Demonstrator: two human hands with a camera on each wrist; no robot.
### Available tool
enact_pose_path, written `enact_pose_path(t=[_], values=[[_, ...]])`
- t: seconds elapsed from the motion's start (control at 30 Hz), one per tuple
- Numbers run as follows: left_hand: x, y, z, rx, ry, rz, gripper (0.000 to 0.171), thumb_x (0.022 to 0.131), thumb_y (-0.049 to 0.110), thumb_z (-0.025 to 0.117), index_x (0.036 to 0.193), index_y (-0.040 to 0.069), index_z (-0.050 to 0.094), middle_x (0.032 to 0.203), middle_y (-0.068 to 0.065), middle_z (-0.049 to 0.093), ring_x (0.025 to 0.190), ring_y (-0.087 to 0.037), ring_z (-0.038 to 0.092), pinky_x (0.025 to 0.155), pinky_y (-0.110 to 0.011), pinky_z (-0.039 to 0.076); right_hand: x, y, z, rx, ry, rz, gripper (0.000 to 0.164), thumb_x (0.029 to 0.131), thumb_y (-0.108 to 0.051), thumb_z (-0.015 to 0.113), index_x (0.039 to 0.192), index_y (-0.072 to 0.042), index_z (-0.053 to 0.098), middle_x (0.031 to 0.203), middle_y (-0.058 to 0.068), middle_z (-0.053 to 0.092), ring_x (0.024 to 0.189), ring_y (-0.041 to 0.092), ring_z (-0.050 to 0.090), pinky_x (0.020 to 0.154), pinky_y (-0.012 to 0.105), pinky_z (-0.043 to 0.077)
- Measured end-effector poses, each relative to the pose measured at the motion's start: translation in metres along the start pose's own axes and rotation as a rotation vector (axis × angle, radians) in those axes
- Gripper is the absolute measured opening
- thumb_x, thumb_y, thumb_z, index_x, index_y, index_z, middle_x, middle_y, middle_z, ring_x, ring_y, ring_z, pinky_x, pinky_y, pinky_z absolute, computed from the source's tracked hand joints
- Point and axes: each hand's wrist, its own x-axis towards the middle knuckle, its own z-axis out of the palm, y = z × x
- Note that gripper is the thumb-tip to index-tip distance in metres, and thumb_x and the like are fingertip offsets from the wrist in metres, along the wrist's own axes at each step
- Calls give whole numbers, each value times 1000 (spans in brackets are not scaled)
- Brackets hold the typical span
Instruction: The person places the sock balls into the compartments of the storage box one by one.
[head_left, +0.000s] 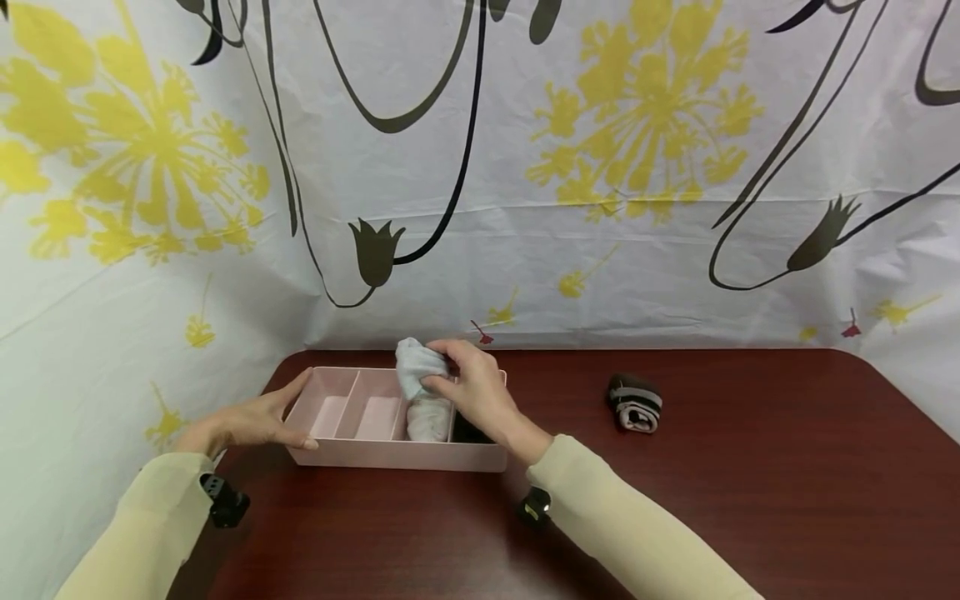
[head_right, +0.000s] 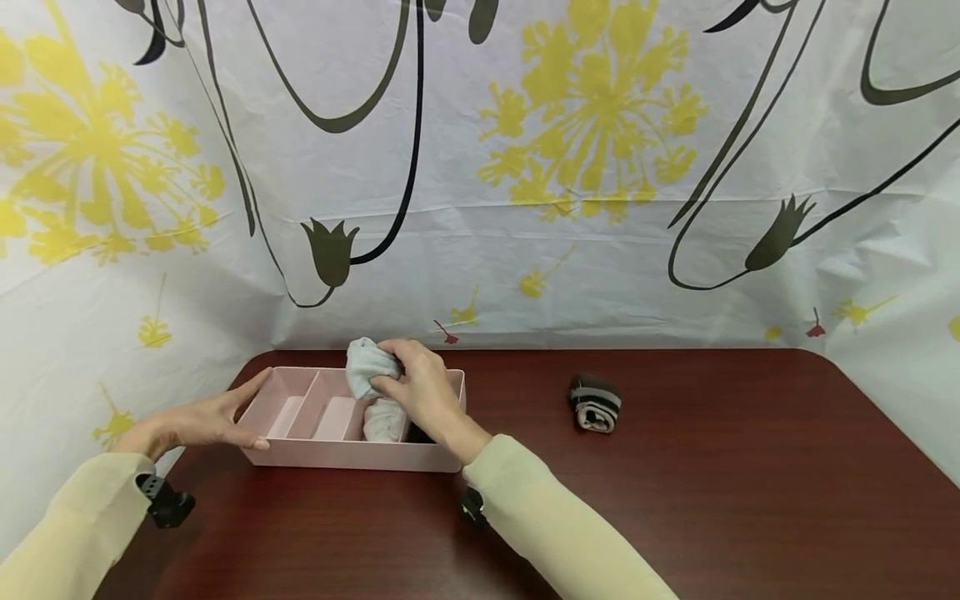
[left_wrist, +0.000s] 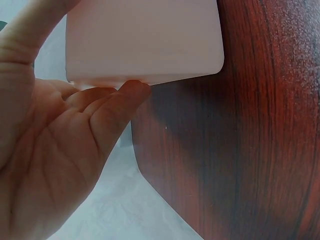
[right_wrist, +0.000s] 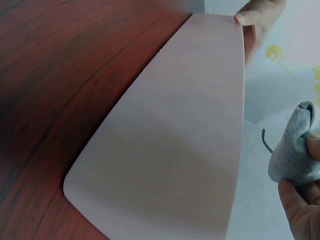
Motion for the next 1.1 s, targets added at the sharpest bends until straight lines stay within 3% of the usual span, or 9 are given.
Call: enact_pose_path(t=[0.2,0.53,0.77,1.1], values=[[0,0,0,11,6,-1,119,75,30,79,151,9,-11,153,-30,-3,138,-51,4,104,-67,14,2,-3,9,25,-18,10,36,75,-8,78,108,-4,67,99,8,67,86,17,62,72,27,52],[1,-2,0,-1,6,9,120,74,28,79,151,8,-10,153,-29,-4,138,-50,3,104,-66,13,4,-4,24,50,-83,52,33,78,-10,76,109,-5,66,101,7,65,90,17,61,75,21,50],[2,0,0,4,0,-5,119,75,30,79,150,8,-11,153,-29,-4,138,-50,3,104,-66,14,6,-5,34,-8,-132,60,34,79,-11,76,111,-7,65,100,6,64,85,16,59,71,21,48],[1,1,-1,-5,2,-1,120,74,29,79,150,8,-11,153,-29,-5,138,-50,2,105,-66,13,5,-3,43,-187,-211,-35,37,79,-13,75,114,-6,63,104,8,64,92,20,58,78,30,48]])
